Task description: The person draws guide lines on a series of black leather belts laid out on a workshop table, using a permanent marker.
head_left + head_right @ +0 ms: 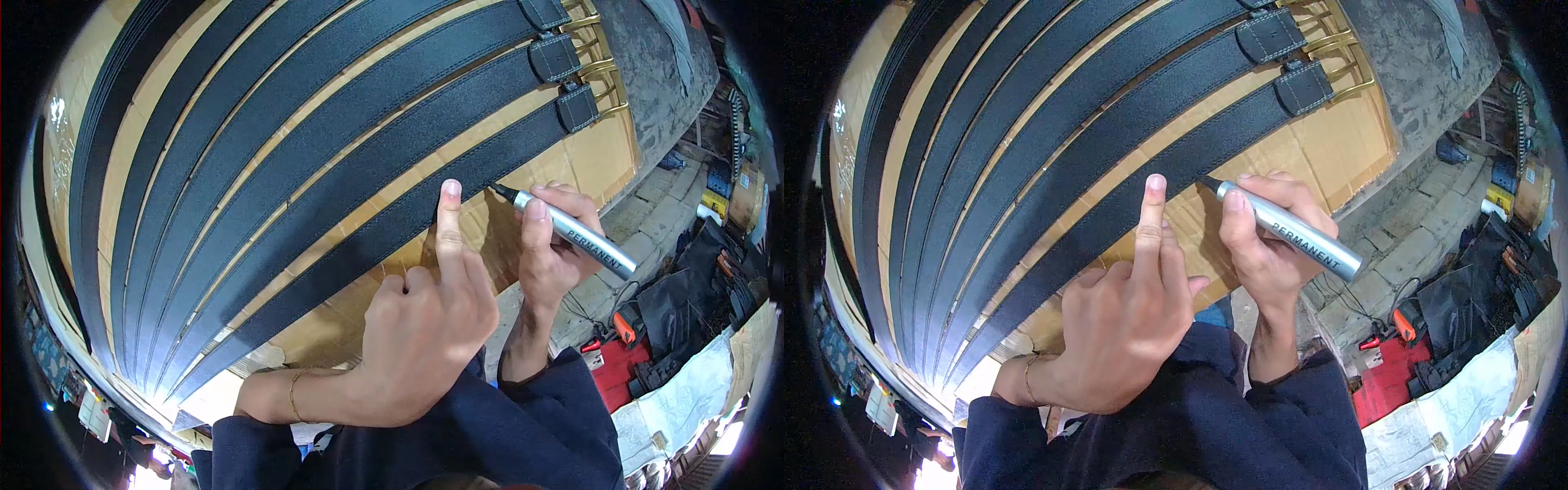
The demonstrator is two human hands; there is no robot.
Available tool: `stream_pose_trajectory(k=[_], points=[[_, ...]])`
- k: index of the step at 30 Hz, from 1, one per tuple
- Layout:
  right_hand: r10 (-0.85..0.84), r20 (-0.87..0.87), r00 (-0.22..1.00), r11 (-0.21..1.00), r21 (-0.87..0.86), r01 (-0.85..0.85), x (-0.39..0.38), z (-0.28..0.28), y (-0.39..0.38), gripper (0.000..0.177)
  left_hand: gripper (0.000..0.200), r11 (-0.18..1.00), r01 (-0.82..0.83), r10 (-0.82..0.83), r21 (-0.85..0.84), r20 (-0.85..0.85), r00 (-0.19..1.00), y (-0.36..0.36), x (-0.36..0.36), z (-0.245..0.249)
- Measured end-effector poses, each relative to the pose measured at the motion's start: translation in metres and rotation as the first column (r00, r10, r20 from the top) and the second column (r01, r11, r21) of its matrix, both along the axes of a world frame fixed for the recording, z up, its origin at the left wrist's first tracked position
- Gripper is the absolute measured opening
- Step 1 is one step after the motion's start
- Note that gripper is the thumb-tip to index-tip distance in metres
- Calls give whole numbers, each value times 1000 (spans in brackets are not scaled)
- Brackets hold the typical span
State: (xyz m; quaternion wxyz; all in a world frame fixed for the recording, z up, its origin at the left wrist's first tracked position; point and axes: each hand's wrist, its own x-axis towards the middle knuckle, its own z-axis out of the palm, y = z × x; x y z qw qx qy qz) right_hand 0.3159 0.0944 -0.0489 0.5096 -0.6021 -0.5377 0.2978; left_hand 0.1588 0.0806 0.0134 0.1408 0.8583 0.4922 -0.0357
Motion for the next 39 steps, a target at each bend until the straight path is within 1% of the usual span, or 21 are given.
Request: stream_pose_trajectory(k=[3, 7, 10, 13, 15, 16, 18, 19, 21, 25, 28, 31, 33, 37, 39], points=[[9, 32, 999, 1000, -11, -8, -2, 2, 1, 15, 44, 1000, 3, -3, -7, -7, 1000, 0, 0, 0], [-2, 33, 999, 1000, 10, 2, -3, 0, 1, 15, 44, 1000, -5, 5, -8, 7, 1000, 0, 1, 0], [4, 38, 999, 1000, -17, -4, -3, 2, 1, 16, 44, 1000, -7, 7, -11, 14, 1000, 1, 1, 0], [7, 43, 999, 1000, 13, -8, -2, 1, 2, 16, 43, 1000, -12, 12, -15, 20, 1000, 1, 1, 0], [51, 115, 992, 997, 58, -58, 1, 0, 3, 15, 43, 1000, -15, 16, -21, 19, 1000, 1, 2, 1], [50, 115, 992, 997, 58, -57, 1, 0, 1, 15, 44, 1000, -11, 11, -21, 13, 1000, 1, 1, 1], [-129, -14, 992, 992, 4, 129, -1, 0, -3, 14, 44, 1000, -7, 7, -22, 5, 1000, 1, 1, 2], [-163, 16, 987, 987, 17, 163, -1, -1, -2, 14, 45, 999, -8, 9, -32, 13, 1000, 2, 1, 2], [-179, -9, 984, 983, -30, 179, -2, 2, -3, 13, 46, 999, -9, 10, -44, 21, 1000, 1, 0, 1], [-167, 1, 986, 985, -44, 167, -4, 1, -2, 12, 48, 1000, -9, 9, -30, 14, 1000, 1, 1, 1], [-160, 26, 987, 987, -20, 161, -5, 1, -1, 13, 48, 999, -13, 13, -30, 17, 1000, 0, 1, 0], [-169, 20, 985, 983, -66, 170, -3, 1, -2, 13, 48, 1000, -11, 12, -22, 15, 1000, 0, 1, 0], [-136, 37, 990, 990, -31, 137, -4, 1, -1, 13, 48, 1000, -9, 10, -19, 13, 1000, 0, 1, 0], [-165, 28, 986, 984, -57, 166, -3, 1, -2, 13, 48, 1000, 4, -4, -17, 4, 1000, 0, 0, 0], [-124, 55, 991, 991, -45, 126, -2, 2, -2, 13, 48, 1000, 7, -7, -13, 4, 1000, 0, 0, 0]])
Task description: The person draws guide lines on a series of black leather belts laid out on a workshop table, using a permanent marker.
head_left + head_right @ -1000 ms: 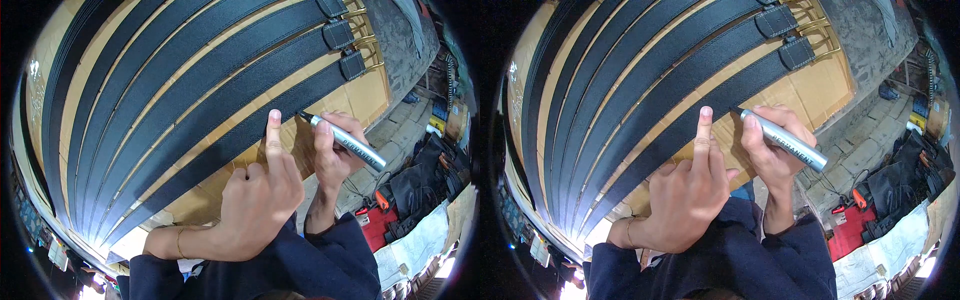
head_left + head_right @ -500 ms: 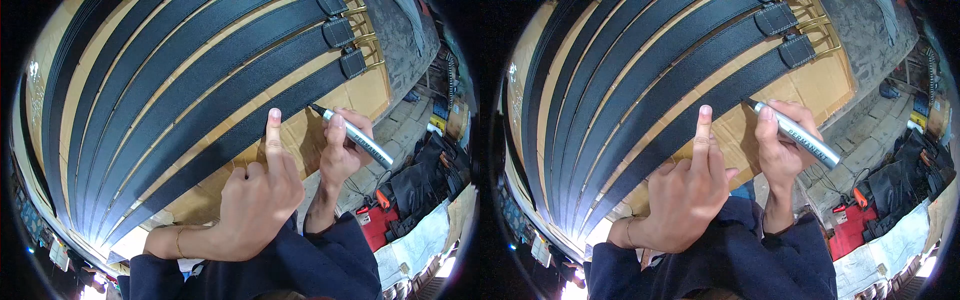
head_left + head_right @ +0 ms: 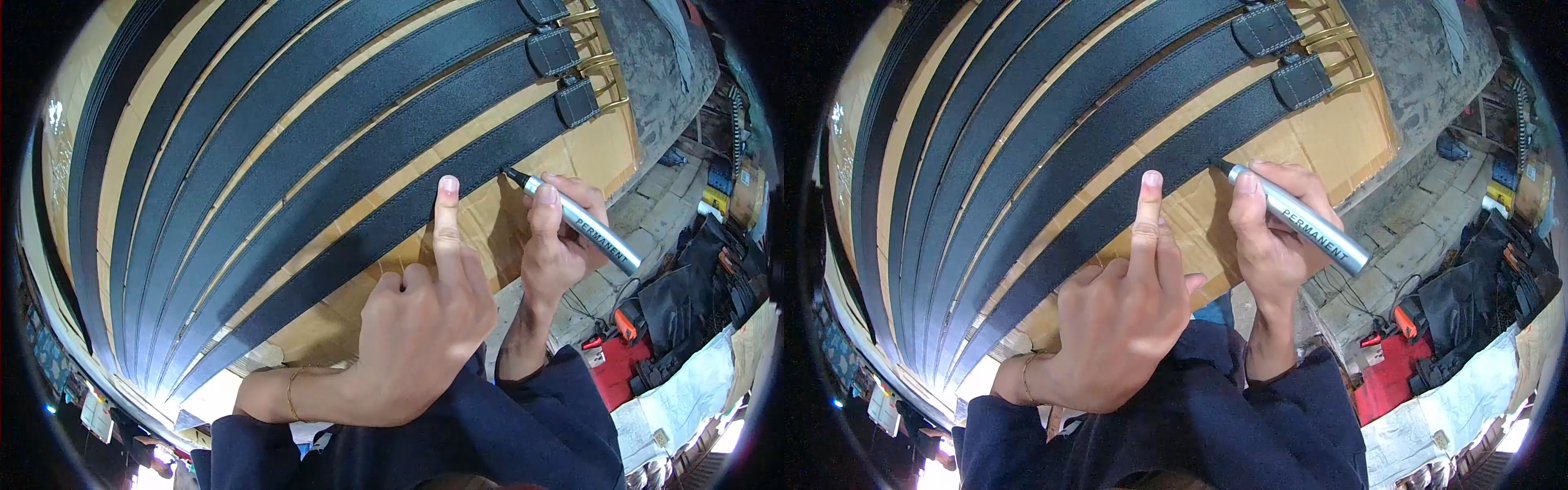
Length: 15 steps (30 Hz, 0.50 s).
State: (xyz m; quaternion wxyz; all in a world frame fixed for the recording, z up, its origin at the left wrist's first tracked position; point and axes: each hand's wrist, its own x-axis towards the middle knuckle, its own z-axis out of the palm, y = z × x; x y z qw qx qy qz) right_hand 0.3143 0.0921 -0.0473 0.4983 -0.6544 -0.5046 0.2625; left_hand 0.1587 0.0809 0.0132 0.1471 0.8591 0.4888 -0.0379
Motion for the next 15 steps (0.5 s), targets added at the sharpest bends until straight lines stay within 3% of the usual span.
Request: stream_pose_trajectory(k=[3, 15], points=[[-116, -44, 992, 991, 55, 118, -3, -2, 0, 12, 49, 1000, -6, 6, -17, 8, 1000, 0, 0, 0], [-132, -53, 990, 990, 34, 134, -5, -3, 1, 14, 50, 1000, -7, 7, -15, 16, 1000, 0, 0, 0]])
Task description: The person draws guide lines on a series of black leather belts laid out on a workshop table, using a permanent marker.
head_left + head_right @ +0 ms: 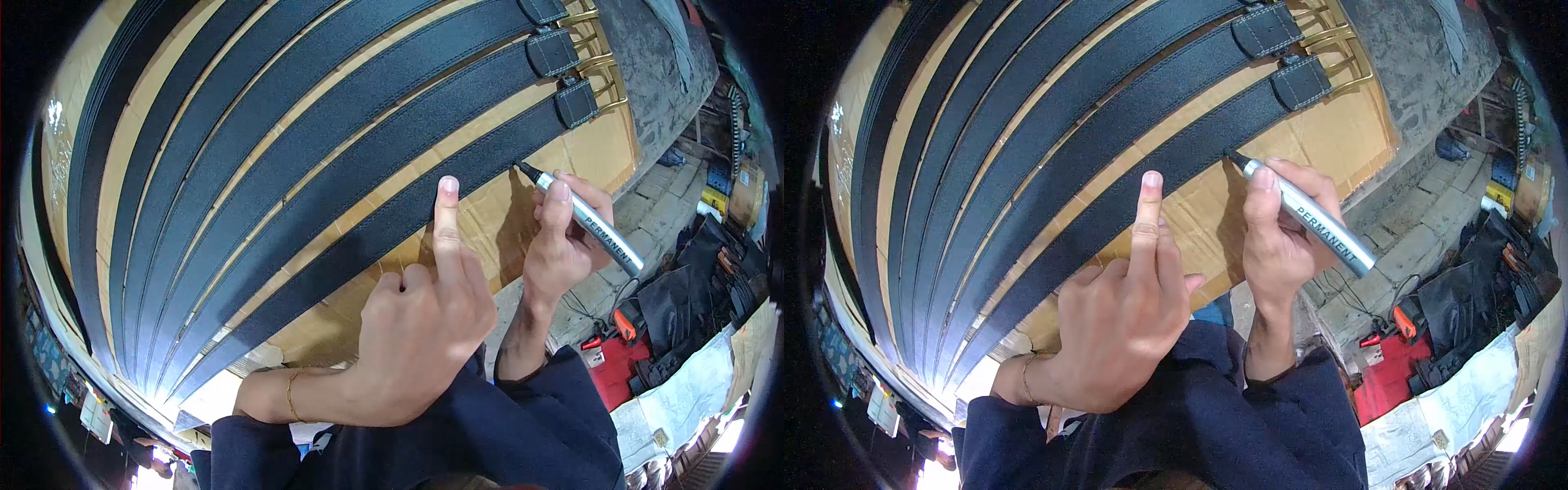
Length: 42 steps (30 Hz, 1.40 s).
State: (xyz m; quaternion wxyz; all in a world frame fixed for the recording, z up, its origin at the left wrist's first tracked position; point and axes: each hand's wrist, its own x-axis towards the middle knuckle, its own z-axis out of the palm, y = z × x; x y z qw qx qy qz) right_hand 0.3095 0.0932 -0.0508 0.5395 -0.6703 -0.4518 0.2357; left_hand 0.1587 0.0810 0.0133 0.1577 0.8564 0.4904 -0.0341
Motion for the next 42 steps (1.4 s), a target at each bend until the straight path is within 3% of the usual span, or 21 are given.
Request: stream_pose_trajectory(k=[13, 15, 17, 19, 20, 23, 24, 29, 31, 32, 37, 39, 40, 42], points=[[-1, 83, 997, 999, -45, 5, 5, 0, 0, 14, 49, 1000, 2, -2, -12, -3, 1000, 0, 0, 0], [-51, -128, 990, 998, 17, 54, 8, 0, 3, 15, 49, 1000, 1, -1, -9, 2, 1000, 0, 0, 0], [-27, -93, 995, 1000, 12, 28, 8, 1, 4, 18, 48, 1000, 14, -14, -23, -8, 1000, 1, 0, 1], [19, -338, 941, 998, 67, 4, 10, 5, 8, 16, 48, 1000, 10, -11, -27, -9, 1000, 1, 0, 2], [160, -372, 914, 986, 113, -127, 18, 6, 9, 21, 47, 999, 7, -7, -31, -11, 1000, 2, 0, 2], [138, -439, 888, 990, 85, -112, 22, 11, 19, 24, 45, 999, 8, -10, -42, -33, 999, 1, 0, 3], [198, -460, 865, 979, 142, -149, 26, 10, 21, 26, 45, 999, 18, -20, -46, -29, 999, 1, 0, 2], [153, -405, 902, 983, 158, -96, 24, 5, 17, 27, 48, 998, -2, -2, -60, -68, 998, 5, 2, 6], [104, -266, 958, 993, 87, -83, 21, 5, 12, 25, 50, 994, -1, -8, -105, -88, 996, 8, 5, 9], [203, -233, 951, 971, 176, -164, 27, -4, 13, 25, 53, 990, -10, -4, -138, -108, 994, 9, 5, 11], [320, 29, 947, 914, 253, -317, 22, -12, 21, 30, 53, 989, -5, 1, -148, -24, 1000, 17, 3, 12], [371, 25, 928, 903, 224, -367, 23, -10, 21, 32, 50, 975, 17, -38, -222, -91, 995, 22, 3, 17], [375, 27, 927, 906, 203, -372, 24, -10, 20, 33, 20, 996, -90, 90, -12, 23, 996, 21, 5, 2], [376, 13, 926, 912, 168, -373, 24, -8, 19, 35, 23, 994, -73, 75, -81, 28, 997, 22, 1, 6]])
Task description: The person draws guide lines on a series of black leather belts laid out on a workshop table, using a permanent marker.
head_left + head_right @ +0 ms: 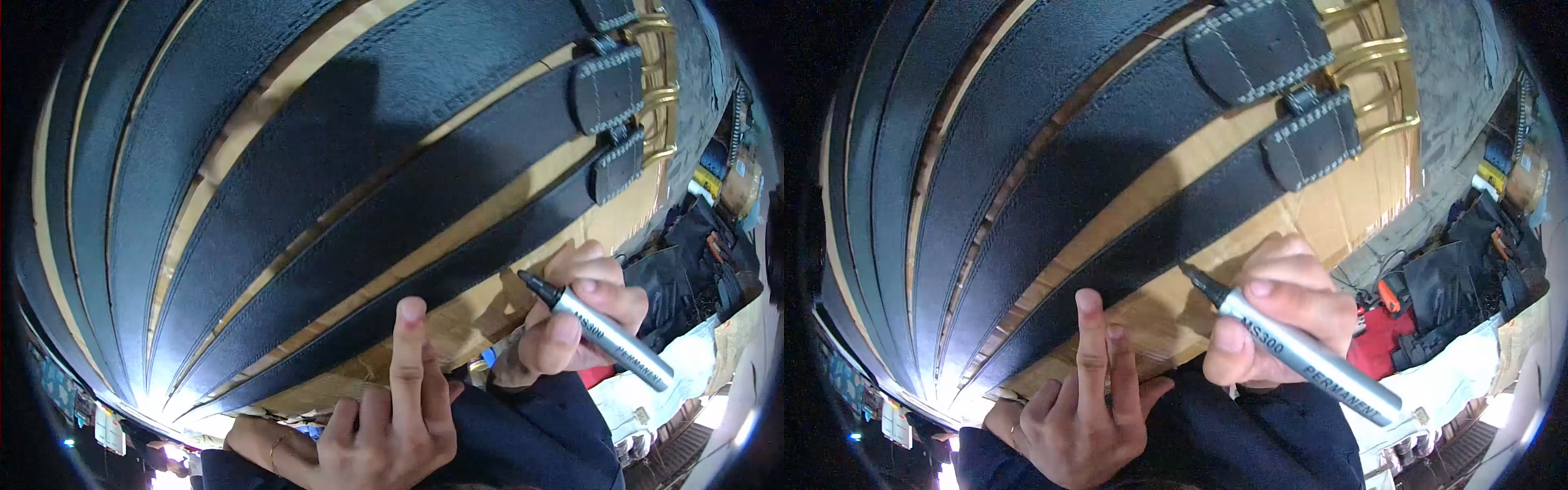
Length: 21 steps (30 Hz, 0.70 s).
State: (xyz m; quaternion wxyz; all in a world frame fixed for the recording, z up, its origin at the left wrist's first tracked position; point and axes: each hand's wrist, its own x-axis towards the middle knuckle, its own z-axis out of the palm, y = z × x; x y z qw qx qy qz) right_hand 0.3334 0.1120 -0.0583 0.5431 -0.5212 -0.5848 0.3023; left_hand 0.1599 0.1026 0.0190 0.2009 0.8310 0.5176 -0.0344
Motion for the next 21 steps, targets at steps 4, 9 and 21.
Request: stream_pose_trajectory(k=[4, 9, 21], points=[[12, 53, 999, 1000, -15, -11, 3, 2, -1, 37, 27, 997, 58, -59, 59, 15, 998, -3, -5, -6], [32, 97, 995, 999, -5, -32, 4, 2, 1, 36, 24, 965, -60, 72, -254, 41, 997, -7, -4, 4], [52, 73, 996, 999, 7, -52, 3, 1, -2, 37, 19, 991, 64, -65, 117, 8, 998, -15, -8, -13]])
